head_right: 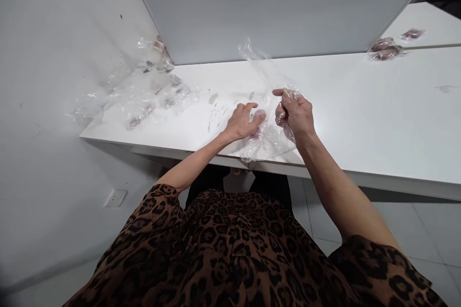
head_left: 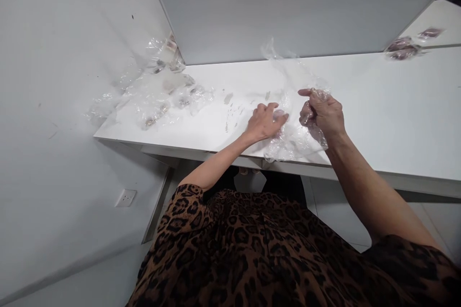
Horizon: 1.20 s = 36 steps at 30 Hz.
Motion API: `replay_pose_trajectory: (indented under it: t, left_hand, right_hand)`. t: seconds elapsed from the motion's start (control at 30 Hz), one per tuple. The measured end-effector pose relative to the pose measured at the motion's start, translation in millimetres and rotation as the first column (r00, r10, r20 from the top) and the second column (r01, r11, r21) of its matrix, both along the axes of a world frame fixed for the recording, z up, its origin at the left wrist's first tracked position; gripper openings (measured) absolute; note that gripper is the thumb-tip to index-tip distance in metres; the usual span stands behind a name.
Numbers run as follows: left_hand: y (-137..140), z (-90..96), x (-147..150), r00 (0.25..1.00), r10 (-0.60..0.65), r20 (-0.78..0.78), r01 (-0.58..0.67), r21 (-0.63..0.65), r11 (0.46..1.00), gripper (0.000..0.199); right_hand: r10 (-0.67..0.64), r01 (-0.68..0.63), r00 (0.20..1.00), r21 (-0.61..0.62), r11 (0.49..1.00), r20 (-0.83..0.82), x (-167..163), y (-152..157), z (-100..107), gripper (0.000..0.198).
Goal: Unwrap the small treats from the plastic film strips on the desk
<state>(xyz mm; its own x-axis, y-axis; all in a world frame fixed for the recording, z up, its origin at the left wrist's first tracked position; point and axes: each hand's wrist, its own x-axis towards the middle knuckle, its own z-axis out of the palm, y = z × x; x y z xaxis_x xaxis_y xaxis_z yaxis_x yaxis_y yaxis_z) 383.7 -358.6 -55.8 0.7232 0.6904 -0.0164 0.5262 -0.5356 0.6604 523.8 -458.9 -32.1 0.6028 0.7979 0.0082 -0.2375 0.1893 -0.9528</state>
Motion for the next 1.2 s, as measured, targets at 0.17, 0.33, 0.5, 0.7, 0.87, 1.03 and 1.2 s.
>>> replay_pose_trajectory:
  t: [0.17, 0.33, 0.5, 0.7, 0.87, 1.03, 1.2]
  left_hand:
    - [3.3, 0.5, 7.9, 0.994, -0.051, -0.094, 0.05, -0.008, 0.999, 0.059]
    - [35.3, -3.1, -16.8, 0.994, 0.106, 0.026, -0.103, -0.103, 0.989, 0.05]
    - [57.2, -9.7, -44.3, 0.966, 0.255, 0.046, -0.243, -0.179, 0.953, 0.04]
    - [25.5, 1.5, -5.0, 0.984, -0.101, 0.149, 0.059, 0.263, 0.963, 0.035]
    - [8.8, -8.5, 42.1, 0.896, -0.416, -0.154, 0.443, 0.261, 0.858, 0.044]
    - [41.5, -16.5, 28.2, 0.954, -0.238, -0.183, 0.289, 0.339, 0.895, 0.045]
    - [77.2, -18.0, -16.7, 0.989, 0.015, -0.149, 0.036, 0.331, 0.943, 0.038]
  right_hand:
    - [-0.046, 0.045, 0.999, 0.074, 0.996, 0.003, -1.2, -6.3, 15.9, 0.01]
    - [-0.119, 0.121, 0.993, 0.14, 0.983, -0.023, 22.8, -17.5, 10.8, 0.01]
    - [-0.246, 0.254, 0.966, 0.104, 0.962, -0.085, 46.5, -27.6, -11.8, 0.013]
    - [-0.204, 0.21, 0.976, 0.083, 0.974, -0.077, 38.4, -30.6, -16.1, 0.009]
    - [-0.189, 0.197, 0.979, 0.141, 0.97, -0.071, 29.3, -29.5, -0.6, 0.011]
    - [-0.282, 0.299, 0.949, 0.123, 0.946, -0.138, 47.4, -40.7, -7.2, 0.012]
    - [-0.387, 0.403, 0.91, 0.096, 0.91, -0.151, 69.4, -54.5, -28.3, 0.015]
